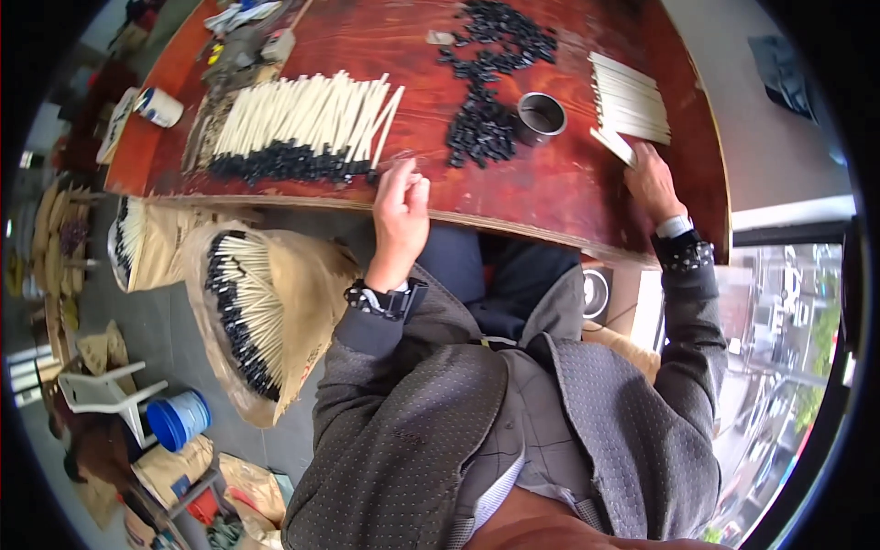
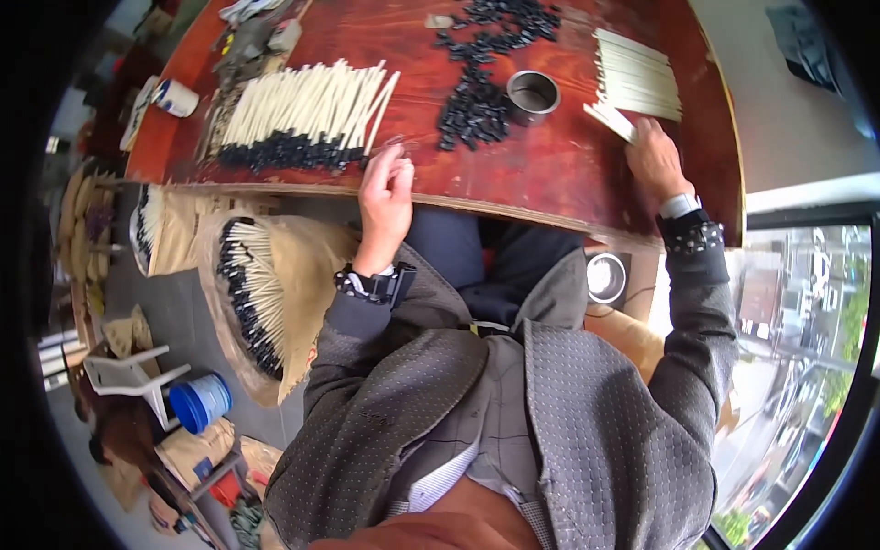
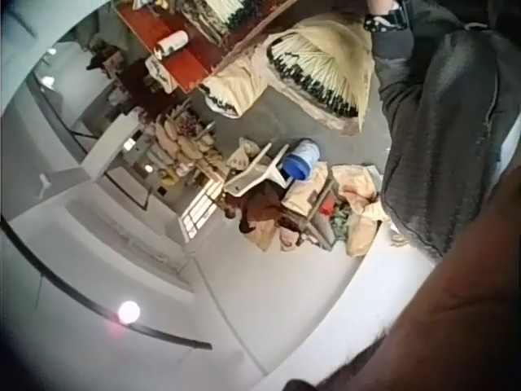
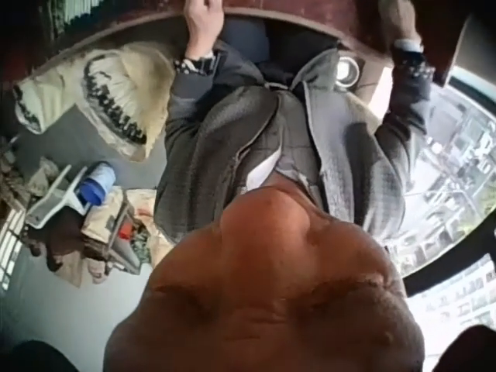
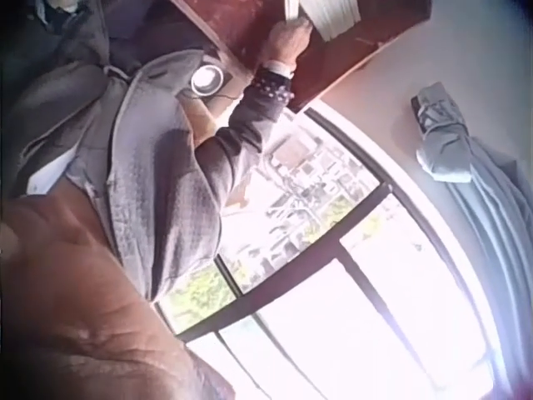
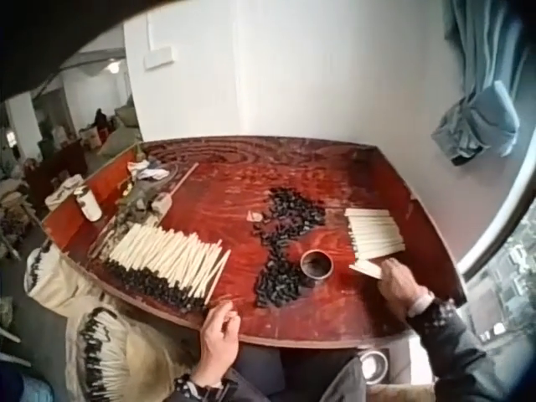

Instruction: The person fits black caps onto the ends of sticks by hand and places the finished pieces into a pile, occasionally reaching for more sticks from a separate stack.

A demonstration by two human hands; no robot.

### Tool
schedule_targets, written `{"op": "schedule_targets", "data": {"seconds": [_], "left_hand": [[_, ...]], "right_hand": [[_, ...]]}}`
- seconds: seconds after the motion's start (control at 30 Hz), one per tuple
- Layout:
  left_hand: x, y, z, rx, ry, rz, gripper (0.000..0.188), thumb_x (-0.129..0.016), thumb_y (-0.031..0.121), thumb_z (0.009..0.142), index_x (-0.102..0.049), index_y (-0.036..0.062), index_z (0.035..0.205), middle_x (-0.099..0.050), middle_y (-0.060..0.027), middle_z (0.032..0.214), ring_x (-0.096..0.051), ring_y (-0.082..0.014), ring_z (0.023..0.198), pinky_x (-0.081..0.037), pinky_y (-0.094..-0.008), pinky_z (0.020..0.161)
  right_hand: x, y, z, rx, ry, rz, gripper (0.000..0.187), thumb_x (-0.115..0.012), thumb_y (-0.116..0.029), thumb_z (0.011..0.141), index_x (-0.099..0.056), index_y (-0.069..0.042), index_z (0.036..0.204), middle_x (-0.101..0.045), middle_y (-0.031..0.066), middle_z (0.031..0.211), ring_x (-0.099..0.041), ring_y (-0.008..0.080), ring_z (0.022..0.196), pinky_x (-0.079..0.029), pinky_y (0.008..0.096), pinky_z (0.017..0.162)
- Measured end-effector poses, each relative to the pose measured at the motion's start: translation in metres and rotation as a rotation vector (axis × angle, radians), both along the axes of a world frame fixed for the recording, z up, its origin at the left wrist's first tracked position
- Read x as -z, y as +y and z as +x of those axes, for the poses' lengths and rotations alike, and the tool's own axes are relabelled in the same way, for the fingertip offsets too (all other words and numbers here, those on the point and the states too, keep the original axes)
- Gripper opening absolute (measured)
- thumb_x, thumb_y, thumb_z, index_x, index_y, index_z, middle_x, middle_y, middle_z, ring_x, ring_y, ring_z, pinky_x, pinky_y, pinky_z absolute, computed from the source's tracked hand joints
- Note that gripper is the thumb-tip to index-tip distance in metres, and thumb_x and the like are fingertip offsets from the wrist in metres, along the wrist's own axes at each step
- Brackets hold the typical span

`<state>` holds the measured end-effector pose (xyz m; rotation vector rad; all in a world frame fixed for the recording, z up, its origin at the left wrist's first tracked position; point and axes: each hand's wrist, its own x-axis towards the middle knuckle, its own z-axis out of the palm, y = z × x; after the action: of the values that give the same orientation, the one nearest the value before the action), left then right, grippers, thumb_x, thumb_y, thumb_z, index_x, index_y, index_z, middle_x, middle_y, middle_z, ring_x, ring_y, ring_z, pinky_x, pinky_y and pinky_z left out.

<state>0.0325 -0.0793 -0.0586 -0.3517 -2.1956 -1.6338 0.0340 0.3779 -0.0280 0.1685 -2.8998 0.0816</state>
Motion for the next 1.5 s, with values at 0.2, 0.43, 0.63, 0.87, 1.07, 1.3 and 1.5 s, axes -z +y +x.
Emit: {"op": "schedule_targets", "data": {"seconds": [0.2, 0.43, 0.63, 0.87, 1.07, 1.3, 1.5], "left_hand": [[-0.009, 0.017, 0.002, 0.041, -0.03, -0.069, 0.027, -0.063, 0.005, 0.096, -0.064, -0.0024, 0.123, -0.067, -0.0144, 0.11, -0.069, -0.0214, 0.097, -0.054, -0.0323, 0.086], [-0.01, 0.028, -0.027, 0.157, 0.138, -0.404, 0.026, -0.062, -0.004, 0.087, -0.066, -0.0037, 0.113, -0.064, -0.0186, 0.1, -0.064, -0.0368, 0.094, -0.052, -0.0446, 0.084], [-0.006, 0.033, -0.037, 0.2, 0.196, -0.585, 0.02, -0.063, -0.005, 0.084, -0.068, -0.0041, 0.103, -0.061, -0.0176, 0.094, -0.062, -0.0379, 0.09, -0.051, -0.0468, 0.08], [-0.009, 0.027, -0.041, 0.234, 0.187, -0.521, 0.014, -0.065, -0.003, 0.085, -0.066, -0.0033, 0.099, -0.061, -0.0185, 0.096, -0.062, -0.039, 0.087, -0.051, -0.0465, 0.077], [-0.01, 0.021, -0.035, 0.278, 0.079, -0.555, 0.014, -0.064, -0.004, 0.085, -0.064, -0.0025, 0.099, -0.058, -0.0186, 0.097, -0.061, -0.0399, 0.089, -0.05, -0.047, 0.077], [-0.016, 0.017, -0.032, 0.322, 0.025, -0.579, 0.014, -0.064, -0.004, 0.085, -0.061, -0.0014, 0.098, -0.056, -0.0183, 0.095, -0.06, -0.0401, 0.09, -0.049, -0.0477, 0.078], [-0.019, 0.016, -0.032, 0.339, 0.004, -0.559, 0.015, -0.064, -0.004, 0.085, -0.059, -0.0013, 0.098, -0.055, -0.0181, 0.095, -0.059, -0.0402, 0.09, -0.049, -0.0481, 0.077]], "right_hand": [[-0.047, -0.054, 0.01, 0.398, 0.188, -0.758, 0.023, -0.065, -0.013, 0.092, -0.062, 0.002, 0.11, -0.067, 0.0122, 0.086, -0.067, 0.0231, 0.076, -0.055, 0.0398, 0.071], [-0.028, -0.111, -0.01, 0.13, 0.435, -1.508, 0.019, -0.072, -0.018, 0.093, -0.068, -0.004, 0.104, -0.068, 0.0036, 0.086, -0.064, 0.0141, 0.075, -0.051, 0.0293, 0.065], [-0.011, -0.11, -0.01, 0.205, 0.211, -1.489, 0.018, -0.07, -0.015, 0.097, -0.068, -0.001, 0.109, -0.071, 0.004, 0.09, -0.065, 0.012, 0.071, -0.052, 0.0248, 0.061], [-0.015, -0.098, -0.003, 0.217, 0.196, -1.36, 0.016, -0.069, -0.012, 0.097, -0.07, 0.0, 0.108, -0.069, 0.0019, 0.085, -0.064, 0.0106, 0.069, -0.051, 0.0248, 0.06], [-0.028, -0.1, 0.001, 0.234, 0.18, -1.299, 0.014, -0.071, -0.01, 0.096, -0.069, 0.0, 0.105, -0.068, 0.0017, 0.084, -0.063, 0.0096, 0.068, -0.049, 0.0236, 0.058], [-0.023, -0.103, -0.003, 0.216, 0.214, -1.175, 0.011, -0.072, -0.007, 0.094, -0.067, 0.0, 0.103, -0.067, 0.0011, 0.083, -0.06, 0.0078, 0.067, -0.047, 0.0216, 0.057], [-0.032, -0.106, 0.0, 0.263, 0.106, -1.16, 0.009, -0.071, -0.008, 0.095, -0.067, -0.001, 0.099, -0.066, 0.0002, 0.082, -0.059, 0.0081, 0.067, -0.048, 0.0229, 0.059]]}}
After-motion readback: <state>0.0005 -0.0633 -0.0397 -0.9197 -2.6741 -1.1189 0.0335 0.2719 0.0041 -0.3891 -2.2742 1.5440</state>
